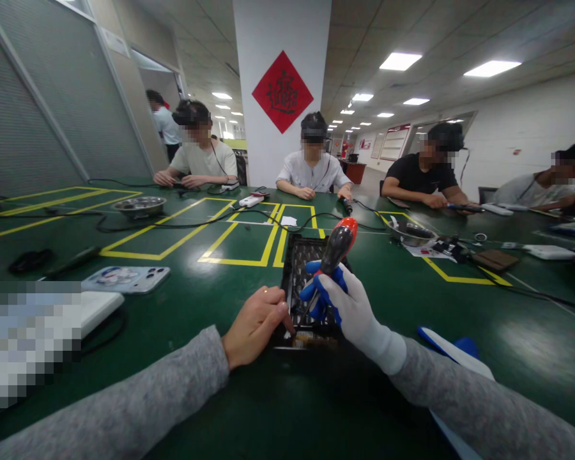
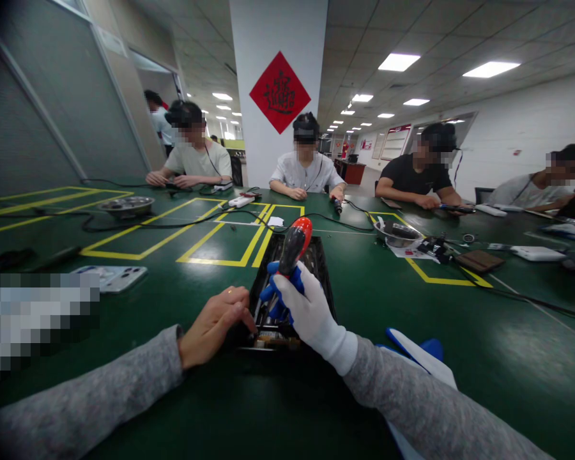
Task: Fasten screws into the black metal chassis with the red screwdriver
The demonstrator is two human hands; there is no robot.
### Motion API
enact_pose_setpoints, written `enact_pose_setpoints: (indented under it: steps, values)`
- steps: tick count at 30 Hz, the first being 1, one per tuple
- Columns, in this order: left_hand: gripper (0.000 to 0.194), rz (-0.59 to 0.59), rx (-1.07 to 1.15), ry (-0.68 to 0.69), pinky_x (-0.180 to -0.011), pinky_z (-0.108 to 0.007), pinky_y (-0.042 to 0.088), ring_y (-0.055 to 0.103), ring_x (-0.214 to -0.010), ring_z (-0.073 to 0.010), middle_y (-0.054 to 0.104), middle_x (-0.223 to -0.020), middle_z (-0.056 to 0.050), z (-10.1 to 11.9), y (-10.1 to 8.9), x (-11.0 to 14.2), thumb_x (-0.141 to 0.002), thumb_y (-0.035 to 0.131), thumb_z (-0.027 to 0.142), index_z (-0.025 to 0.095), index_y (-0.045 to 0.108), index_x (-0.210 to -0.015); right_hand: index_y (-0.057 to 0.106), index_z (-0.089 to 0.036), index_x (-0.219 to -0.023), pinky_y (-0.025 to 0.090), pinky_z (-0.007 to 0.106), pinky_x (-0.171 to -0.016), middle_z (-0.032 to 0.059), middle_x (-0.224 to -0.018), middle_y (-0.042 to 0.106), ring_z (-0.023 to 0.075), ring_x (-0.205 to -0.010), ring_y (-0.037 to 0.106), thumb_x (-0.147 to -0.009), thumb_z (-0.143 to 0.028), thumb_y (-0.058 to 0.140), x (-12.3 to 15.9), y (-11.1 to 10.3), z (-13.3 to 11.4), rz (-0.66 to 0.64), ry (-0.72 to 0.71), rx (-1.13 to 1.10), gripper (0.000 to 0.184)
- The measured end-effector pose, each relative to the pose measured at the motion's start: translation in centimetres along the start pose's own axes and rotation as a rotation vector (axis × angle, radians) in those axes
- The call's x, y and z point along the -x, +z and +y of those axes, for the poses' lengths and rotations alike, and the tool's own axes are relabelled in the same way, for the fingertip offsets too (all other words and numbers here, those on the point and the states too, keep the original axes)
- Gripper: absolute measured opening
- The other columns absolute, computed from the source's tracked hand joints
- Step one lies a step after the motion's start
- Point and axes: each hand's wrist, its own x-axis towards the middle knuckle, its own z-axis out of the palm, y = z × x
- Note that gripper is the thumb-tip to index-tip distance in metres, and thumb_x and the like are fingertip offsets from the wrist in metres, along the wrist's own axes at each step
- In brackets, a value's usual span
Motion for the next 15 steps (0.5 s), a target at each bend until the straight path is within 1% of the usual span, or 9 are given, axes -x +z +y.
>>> enact_pose_setpoints:
  steps: [2,4,6,8,12,15]
  values:
    - [0.043,0.032,-0.008,-0.045,-0.070,-0.029,0.035,0.048,-0.069,-0.0138,0.053,-0.070,-0.001,0.0,0.1,-0.3,-0.093,0.034,0.039,0.018,0.068,-0.078,0.056,-0.017,-0.099,0.051,0.023,-0.051,0.0005,-0.068,0.063,0.0108,-0.056,0.058,-0.081,-0.039,0.056,-0.1,0.0,0.0,0.016,-0.016,0.014,0.028]
    - [0.027,0.054,0.005,-0.095,-0.069,-0.028,0.036,0.048,-0.069,-0.0138,0.056,-0.071,0.000,0.1,0.4,-0.7,-0.085,0.052,0.040,0.017,0.066,-0.086,0.056,-0.017,-0.100,0.052,0.023,-0.053,0.0011,-0.072,0.064,0.0118,-0.059,0.060,-0.080,-0.037,0.057,-0.3,-0.1,0.1,0.032,-0.044,0.007,0.028]
    - [0.022,0.032,0.050,-0.106,-0.071,-0.028,0.037,0.050,-0.073,-0.0145,0.060,-0.074,-0.001,0.2,0.6,-1.2,-0.080,0.060,0.038,0.017,0.065,-0.081,0.055,-0.018,-0.100,0.053,0.024,-0.054,0.0011,-0.073,0.065,0.0121,-0.060,0.061,-0.079,-0.036,0.059,-0.5,-0.2,0.3,0.042,-0.056,-0.021,0.028]
    - [0.020,-0.018,0.094,-0.096,-0.074,-0.029,0.037,0.051,-0.077,-0.0152,0.063,-0.077,-0.001,0.2,0.7,-1.4,-0.081,0.059,0.034,0.017,0.066,-0.076,0.053,-0.019,-0.102,0.053,0.023,-0.051,0.0002,-0.072,0.065,0.0113,-0.056,0.061,-0.078,-0.037,0.061,-0.8,-0.3,0.5,0.035,-0.034,-0.074,0.031]
    - [0.023,-0.084,0.114,-0.083,-0.075,-0.030,0.037,0.051,-0.078,-0.0152,0.064,-0.077,-0.002,0.2,0.5,-1.6,-0.088,0.050,0.031,0.018,0.069,-0.085,0.052,-0.017,-0.107,0.050,0.021,-0.045,0.0000,-0.069,0.064,0.0096,-0.049,0.058,-0.081,-0.042,0.055,-1.4,-0.6,0.6,0.007,0.060,-0.197,0.036]
    - [0.026,-0.097,0.097,-0.084,-0.075,-0.030,0.037,0.051,-0.076,-0.0151,0.064,-0.077,-0.002,0.3,0.4,-1.5,-0.089,0.046,0.032,0.018,0.068,-0.088,0.054,-0.016,-0.106,0.048,0.019,-0.044,0.0001,-0.068,0.063,0.0089,-0.048,0.057,-0.080,-0.043,0.056,-1.8,-0.9,0.8,0.015,0.081,-0.210,0.038]
